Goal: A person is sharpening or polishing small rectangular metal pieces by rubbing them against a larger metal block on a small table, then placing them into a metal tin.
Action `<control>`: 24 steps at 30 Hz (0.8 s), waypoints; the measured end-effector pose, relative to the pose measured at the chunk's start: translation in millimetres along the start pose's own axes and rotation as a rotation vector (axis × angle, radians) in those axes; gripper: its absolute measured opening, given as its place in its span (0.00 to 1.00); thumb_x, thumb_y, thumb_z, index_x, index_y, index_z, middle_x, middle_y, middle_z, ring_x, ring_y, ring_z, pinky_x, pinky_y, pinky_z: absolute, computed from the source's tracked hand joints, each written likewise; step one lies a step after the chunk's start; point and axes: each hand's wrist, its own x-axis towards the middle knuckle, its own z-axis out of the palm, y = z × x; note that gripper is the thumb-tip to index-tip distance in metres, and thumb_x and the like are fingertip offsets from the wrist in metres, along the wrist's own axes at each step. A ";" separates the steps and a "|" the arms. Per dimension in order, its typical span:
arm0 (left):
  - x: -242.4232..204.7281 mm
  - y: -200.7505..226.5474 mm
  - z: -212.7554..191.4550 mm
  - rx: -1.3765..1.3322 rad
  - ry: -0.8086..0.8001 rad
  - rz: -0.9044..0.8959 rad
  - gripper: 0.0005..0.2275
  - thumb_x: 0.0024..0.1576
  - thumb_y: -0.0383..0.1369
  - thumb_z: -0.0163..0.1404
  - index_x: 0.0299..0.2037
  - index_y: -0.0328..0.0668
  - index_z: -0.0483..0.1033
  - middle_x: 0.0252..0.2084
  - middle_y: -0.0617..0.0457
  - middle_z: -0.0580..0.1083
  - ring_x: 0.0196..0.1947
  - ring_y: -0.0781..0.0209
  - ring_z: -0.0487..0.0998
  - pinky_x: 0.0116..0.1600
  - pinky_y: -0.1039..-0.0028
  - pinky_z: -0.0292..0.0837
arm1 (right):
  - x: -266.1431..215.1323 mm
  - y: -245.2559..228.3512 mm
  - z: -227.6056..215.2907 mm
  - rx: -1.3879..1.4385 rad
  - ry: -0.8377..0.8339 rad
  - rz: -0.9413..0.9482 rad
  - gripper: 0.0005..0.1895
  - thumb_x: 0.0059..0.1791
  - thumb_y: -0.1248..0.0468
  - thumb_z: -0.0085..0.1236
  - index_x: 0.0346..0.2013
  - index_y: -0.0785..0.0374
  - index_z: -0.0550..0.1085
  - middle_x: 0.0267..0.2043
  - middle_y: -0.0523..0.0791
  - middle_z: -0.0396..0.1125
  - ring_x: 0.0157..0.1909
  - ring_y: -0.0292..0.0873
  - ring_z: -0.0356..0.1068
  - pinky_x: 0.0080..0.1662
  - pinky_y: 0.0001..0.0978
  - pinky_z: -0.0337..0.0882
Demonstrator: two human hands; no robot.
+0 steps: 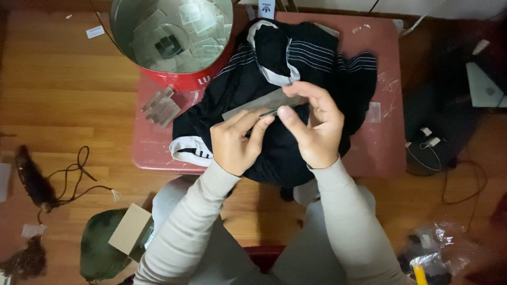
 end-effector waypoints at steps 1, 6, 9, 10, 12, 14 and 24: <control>0.6 1.3 -0.2 0.001 0.000 0.003 0.04 0.66 0.34 0.61 0.44 0.49 0.89 0.36 0.54 0.86 0.34 0.46 0.88 0.37 0.66 0.84 | -2.0 0.6 2.9 0.002 0.001 -0.002 0.22 0.54 0.65 0.73 0.61 0.67 0.77 0.56 0.48 0.79 0.58 0.36 0.74 0.60 0.29 0.70; 4.9 8.6 -2.6 0.132 0.013 0.102 0.06 0.68 0.34 0.56 0.45 0.49 0.88 0.35 0.53 0.85 0.31 0.46 0.87 0.35 0.65 0.83 | -7.4 -1.0 15.4 0.066 -0.091 0.064 0.31 0.53 0.62 0.74 0.68 0.65 0.72 0.64 0.47 0.75 0.67 0.38 0.71 0.65 0.31 0.66; 5.0 8.2 -3.6 0.156 0.026 0.128 0.04 0.66 0.31 0.59 0.45 0.48 0.88 0.36 0.53 0.85 0.30 0.46 0.86 0.35 0.65 0.82 | -6.4 2.8 12.4 0.130 -0.081 0.108 0.33 0.51 0.62 0.75 0.69 0.65 0.72 0.65 0.48 0.75 0.68 0.39 0.71 0.66 0.31 0.66; 4.3 5.2 -2.9 0.157 0.028 0.130 0.04 0.66 0.31 0.59 0.45 0.48 0.88 0.36 0.53 0.85 0.30 0.46 0.86 0.35 0.65 0.82 | -5.8 5.1 9.8 0.131 -0.081 0.105 0.33 0.51 0.62 0.75 0.69 0.65 0.72 0.65 0.48 0.75 0.68 0.39 0.71 0.66 0.31 0.66; 2.6 -0.5 -1.0 0.134 0.028 0.110 0.04 0.66 0.32 0.60 0.45 0.52 0.89 0.37 0.58 0.86 0.31 0.49 0.87 0.36 0.66 0.83 | -4.7 9.5 3.9 0.150 -0.064 0.101 0.30 0.54 0.63 0.70 0.69 0.67 0.71 0.65 0.49 0.74 0.67 0.40 0.70 0.65 0.31 0.66; 3.2 -0.4 -0.6 0.129 0.034 0.100 0.04 0.66 0.33 0.60 0.44 0.52 0.88 0.37 0.58 0.86 0.31 0.50 0.87 0.36 0.67 0.83 | -2.1 5.2 1.6 0.128 -0.057 0.084 0.26 0.56 0.63 0.68 0.67 0.69 0.72 0.65 0.50 0.74 0.67 0.41 0.69 0.65 0.31 0.66; 5.1 1.4 -5.9 0.320 0.043 0.235 0.03 0.66 0.33 0.59 0.44 0.53 0.86 0.35 0.61 0.83 0.26 0.57 0.85 0.35 0.75 0.79 | -7.5 -6.2 17.1 0.030 -0.083 0.021 0.27 0.55 0.63 0.69 0.68 0.68 0.74 0.64 0.49 0.74 0.67 0.41 0.68 0.66 0.34 0.66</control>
